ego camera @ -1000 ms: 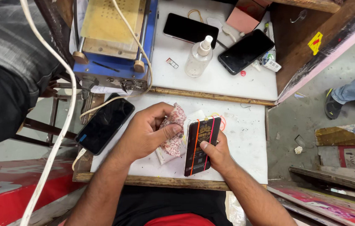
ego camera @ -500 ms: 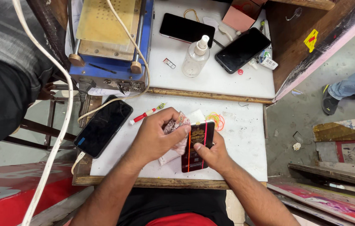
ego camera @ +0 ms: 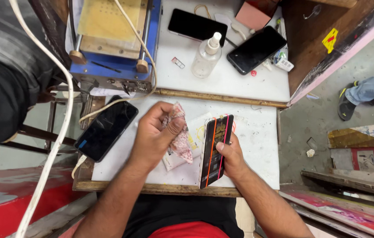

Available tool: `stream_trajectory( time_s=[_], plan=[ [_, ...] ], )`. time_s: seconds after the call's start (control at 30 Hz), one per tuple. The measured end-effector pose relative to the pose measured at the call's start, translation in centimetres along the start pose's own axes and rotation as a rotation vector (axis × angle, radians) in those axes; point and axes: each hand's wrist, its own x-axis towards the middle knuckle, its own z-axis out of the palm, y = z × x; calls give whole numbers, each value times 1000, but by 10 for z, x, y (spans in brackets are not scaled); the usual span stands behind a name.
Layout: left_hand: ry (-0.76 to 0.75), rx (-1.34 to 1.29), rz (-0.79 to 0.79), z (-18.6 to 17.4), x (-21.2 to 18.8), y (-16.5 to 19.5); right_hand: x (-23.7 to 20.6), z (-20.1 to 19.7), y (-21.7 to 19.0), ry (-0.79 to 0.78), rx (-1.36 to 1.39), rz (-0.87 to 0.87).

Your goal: The person applies adhesive to a smartphone, secures it with multiple rubber bands, wipes the surface with a cloth, and continues adjusting the bands. The phone remains on the workbench throughout the process.

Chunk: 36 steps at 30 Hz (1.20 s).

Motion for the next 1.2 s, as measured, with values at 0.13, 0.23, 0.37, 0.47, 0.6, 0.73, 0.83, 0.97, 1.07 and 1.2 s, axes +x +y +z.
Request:
stream_trajectory(
  time_s=[0.13, 0.23, 0.37, 0.47, 0.6, 0.73, 0.83, 0.97, 1.07, 1.2],
  plan=[
    [-78, 19, 86, 1, -1, 18, 1, 1, -1, -8, 36, 15],
    [-233, 258, 396, 15, 7, 18, 0, 5, -4, -18, 45, 19],
    [-171, 587, 388, 40, 1, 4, 2, 12, -12, 79, 64, -3],
    [-216, 697, 202, 50, -26, -5, 9, 8, -22, 107, 170, -38],
    [-263, 715, 285, 34, -32, -7, 12, 6, -16, 120, 67, 32],
    [-27, 868, 384, 12, -5, 2, 5, 16, -6, 3, -68, 83],
    [-116, 839, 409, 19, -9, 1, 7, 23, -14, 62, -52, 35],
    [-371, 924, 261, 32, -55, -13, 18, 17, -32, 219, 21, 21],
    [-619, 1062, 144, 24, -77, -22, 24, 7, -29, 412, 158, 102],
    [-445, 764, 141, 12, -87, -23, 25, -8, -19, 369, 223, 77]
  ],
)
